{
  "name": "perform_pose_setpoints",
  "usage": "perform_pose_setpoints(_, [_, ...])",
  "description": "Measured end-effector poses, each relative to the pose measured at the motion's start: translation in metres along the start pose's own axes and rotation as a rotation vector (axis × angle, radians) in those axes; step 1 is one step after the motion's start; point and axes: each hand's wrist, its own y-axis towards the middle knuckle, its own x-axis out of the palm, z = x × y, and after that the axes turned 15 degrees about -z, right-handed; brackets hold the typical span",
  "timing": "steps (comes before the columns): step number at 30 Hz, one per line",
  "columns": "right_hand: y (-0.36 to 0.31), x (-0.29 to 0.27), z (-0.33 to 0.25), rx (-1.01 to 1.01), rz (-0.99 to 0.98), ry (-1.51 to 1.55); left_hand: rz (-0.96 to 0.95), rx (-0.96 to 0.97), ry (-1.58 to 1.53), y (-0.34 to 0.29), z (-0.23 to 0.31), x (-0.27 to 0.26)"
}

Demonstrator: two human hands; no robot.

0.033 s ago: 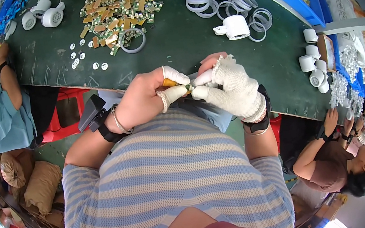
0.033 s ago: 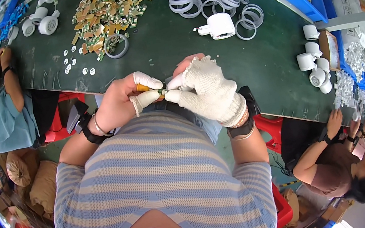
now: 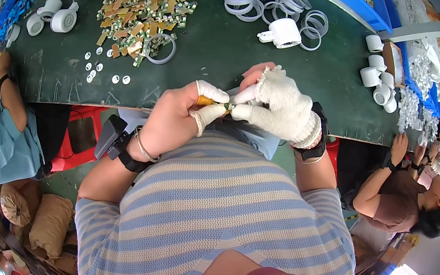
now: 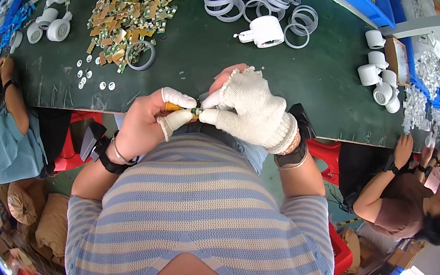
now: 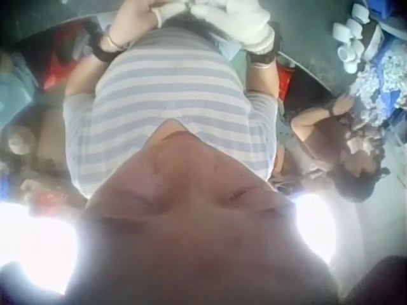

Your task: Assembling small white cylindrical components by fitting metal rings and yellow internal parts into them on a production line.

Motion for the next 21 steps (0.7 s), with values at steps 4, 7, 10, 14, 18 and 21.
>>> perform_pose_setpoints(4, [0.005, -0.001, -0.004, -0.053, -0.023, -0.107, 0.03, 0.102, 0.17, -0.004, 0.0, 0.003])
perform_pose_setpoints(7, [0.008, 0.0, -0.001, -0.054, -0.054, -0.08, 0.037, 0.031, 0.266, -0.006, 0.004, 0.006])
perform_pose_setpoints(10, [0.008, 0.0, -0.001, -0.126, 0.013, -0.175, 0.096, 0.099, 0.377, 0.0, -0.006, 0.013])
perform_pose_setpoints(14, [0.0, -0.001, -0.016, 0.061, 0.051, -0.197, 0.058, 0.096, 0.203, -0.003, 0.019, -0.005])
perform_pose_setpoints(18, [-0.012, -0.01, -0.024, 0.119, 0.171, 0.04, 0.519, 0.095, 0.501, -0.035, 0.053, -0.076])
perform_pose_setpoints(21, [-0.02, -0.01, 0.0, 0.215, 0.328, 0.024, 0.922, -0.006, 0.801, -0.065, 0.051, -0.191])
